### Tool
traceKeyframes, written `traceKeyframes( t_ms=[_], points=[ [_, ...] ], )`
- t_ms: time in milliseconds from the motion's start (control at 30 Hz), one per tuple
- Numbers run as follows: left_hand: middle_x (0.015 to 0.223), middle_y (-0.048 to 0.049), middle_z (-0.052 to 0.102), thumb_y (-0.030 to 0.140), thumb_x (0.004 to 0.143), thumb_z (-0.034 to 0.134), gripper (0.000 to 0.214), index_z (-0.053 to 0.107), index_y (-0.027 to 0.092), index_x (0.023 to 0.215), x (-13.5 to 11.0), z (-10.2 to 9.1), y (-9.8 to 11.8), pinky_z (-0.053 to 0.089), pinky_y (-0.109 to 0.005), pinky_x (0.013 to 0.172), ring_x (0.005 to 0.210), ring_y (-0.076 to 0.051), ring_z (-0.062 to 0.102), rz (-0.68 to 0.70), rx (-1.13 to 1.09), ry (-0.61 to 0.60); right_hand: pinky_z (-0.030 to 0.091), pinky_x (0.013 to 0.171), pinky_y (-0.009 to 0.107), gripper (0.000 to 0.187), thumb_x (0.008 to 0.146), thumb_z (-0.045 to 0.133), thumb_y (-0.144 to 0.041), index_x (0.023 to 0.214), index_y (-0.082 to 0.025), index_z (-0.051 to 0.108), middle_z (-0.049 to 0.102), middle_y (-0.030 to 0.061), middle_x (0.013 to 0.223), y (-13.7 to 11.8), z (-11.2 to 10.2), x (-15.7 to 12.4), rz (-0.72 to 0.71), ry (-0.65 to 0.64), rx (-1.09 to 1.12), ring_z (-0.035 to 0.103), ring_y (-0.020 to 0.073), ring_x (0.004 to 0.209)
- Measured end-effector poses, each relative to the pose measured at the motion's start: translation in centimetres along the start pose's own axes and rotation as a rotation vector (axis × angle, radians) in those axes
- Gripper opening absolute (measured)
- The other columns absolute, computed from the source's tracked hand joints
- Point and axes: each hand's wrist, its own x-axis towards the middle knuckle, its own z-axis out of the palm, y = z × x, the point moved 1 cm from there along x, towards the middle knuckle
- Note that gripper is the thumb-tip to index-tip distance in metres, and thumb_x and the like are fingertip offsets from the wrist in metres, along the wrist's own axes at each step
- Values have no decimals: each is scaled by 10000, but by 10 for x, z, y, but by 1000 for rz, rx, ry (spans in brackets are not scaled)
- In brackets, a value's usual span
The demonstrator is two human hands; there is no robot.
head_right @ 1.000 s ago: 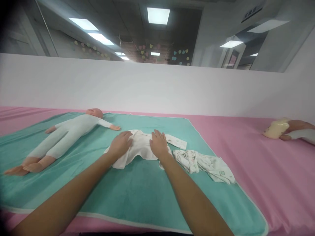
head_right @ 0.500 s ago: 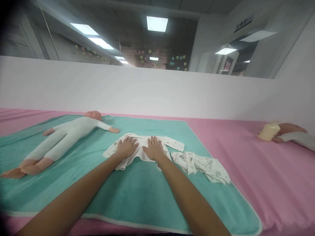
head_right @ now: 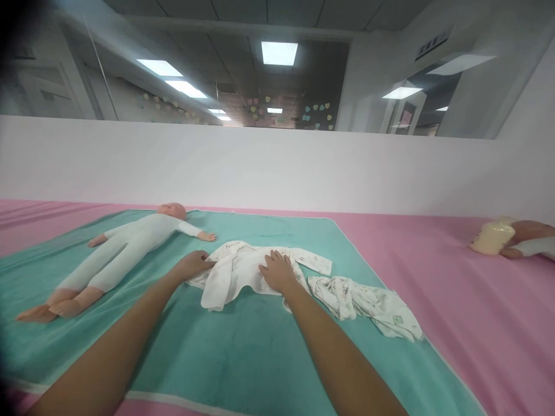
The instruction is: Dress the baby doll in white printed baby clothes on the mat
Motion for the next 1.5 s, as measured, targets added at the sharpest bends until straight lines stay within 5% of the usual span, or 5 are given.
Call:
traceKeyframes(
  t_ms=[100,400,833,1167,1500],
  points=[
    [748,-37,650,378,716,573,196,616,188,696,-2,1,9,350,-263,570,698,-204,583,8,59,22,132,1096,471,521,932,250,-456,1342,-174,402,270,107,1474,-2,-4,-2,5,-8,6,188,230,1373],
    [1224,-132,499,217,872,395,283,583,196,1083,-28,-19,21,347,-437,858,1138,-318,421,-70,290,847,144,1103,484,446,937,286,-351,1322,-179,431,279,95,1473,-11,-14,-11,-55,40,-34,202,226,1372],
    [1237,-40,566,203,721,476,462,560,281,1169,-3,19,12,388,-394,902,1139,-255,489,126,156,87,201,1113,385,390,948,338,-333,1289,-206,478,464,55,1361,-57,-21,-30,-447,107,126,385,157,1276],
    [1042,-80,624,182,838,395,281,647,224,957,-9,13,4,400,-378,796,1034,-273,502,150,303,367,219,1089,412,445,863,520,-389,1276,-230,476,406,65,1406,-121,-13,-61,-518,136,264,341,210,1308],
    [1076,-106,570,118,819,390,285,638,212,924,-15,4,1,384,-401,769,1034,-296,467,-21,232,650,288,505,199,122,860,406,-238,793,-185,493,529,-41,607,-104,-16,-51,-141,159,756,461,93,539]
  ],
)
